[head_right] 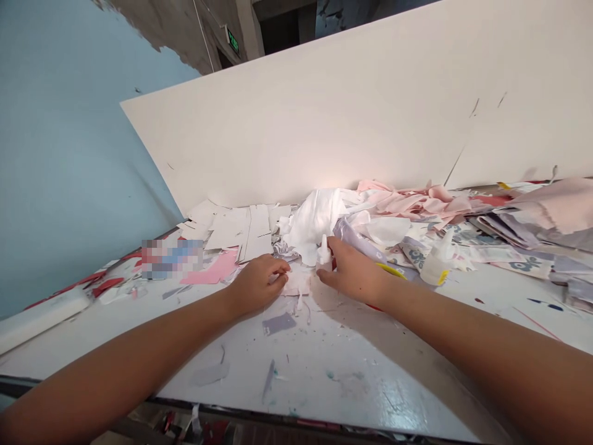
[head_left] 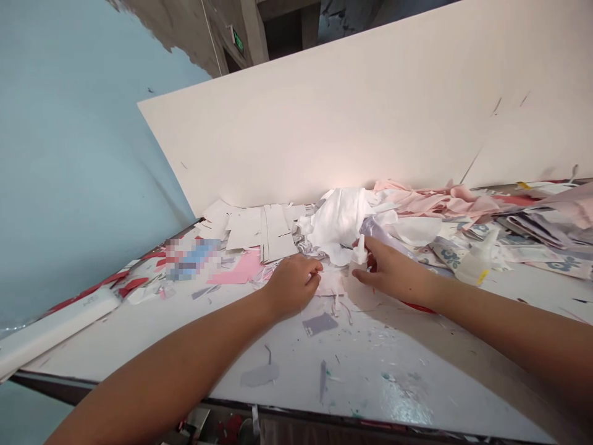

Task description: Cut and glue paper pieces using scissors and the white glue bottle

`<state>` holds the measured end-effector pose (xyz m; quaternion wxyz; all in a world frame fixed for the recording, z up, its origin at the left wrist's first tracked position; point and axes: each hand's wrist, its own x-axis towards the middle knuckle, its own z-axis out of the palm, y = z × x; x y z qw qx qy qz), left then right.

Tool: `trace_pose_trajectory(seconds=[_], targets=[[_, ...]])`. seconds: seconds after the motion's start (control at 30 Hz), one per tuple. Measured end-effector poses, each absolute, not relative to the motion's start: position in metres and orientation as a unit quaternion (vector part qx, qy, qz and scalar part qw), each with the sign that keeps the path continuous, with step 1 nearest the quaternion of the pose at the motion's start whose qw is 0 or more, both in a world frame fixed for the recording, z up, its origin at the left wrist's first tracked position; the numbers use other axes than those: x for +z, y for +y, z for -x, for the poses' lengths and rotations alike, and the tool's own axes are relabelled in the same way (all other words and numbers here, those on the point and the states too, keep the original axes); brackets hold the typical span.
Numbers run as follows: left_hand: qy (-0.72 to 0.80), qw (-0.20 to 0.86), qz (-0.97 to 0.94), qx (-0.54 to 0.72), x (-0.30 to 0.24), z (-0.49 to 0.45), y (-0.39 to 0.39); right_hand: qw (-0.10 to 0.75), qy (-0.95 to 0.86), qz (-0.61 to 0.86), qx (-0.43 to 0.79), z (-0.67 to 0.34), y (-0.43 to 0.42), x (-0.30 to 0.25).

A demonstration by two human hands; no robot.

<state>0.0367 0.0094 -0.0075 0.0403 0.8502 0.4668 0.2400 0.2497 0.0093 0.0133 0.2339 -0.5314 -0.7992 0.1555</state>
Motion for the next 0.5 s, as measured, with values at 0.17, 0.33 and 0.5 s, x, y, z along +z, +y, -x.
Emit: trace_pose_trajectory(seconds=[0.17,0.33,0.5], targets=[[0.461,0.051,-0.851,0.249,-0.004,-0.038,0.004,0.229,-0.807,0.525,0.144,-0.253,0.004,0.015],[0.453,0.153,-0.824,0.305,0.003,-0.036,-0.003,0.211,-0.812,0.528,0.134,-0.254,0.003,0.012],[0.453,0.221,-0.788,0.353,0.005,-0.034,-0.005,0.262,-0.804,0.516,0.140,-0.258,0.001,0.013]])
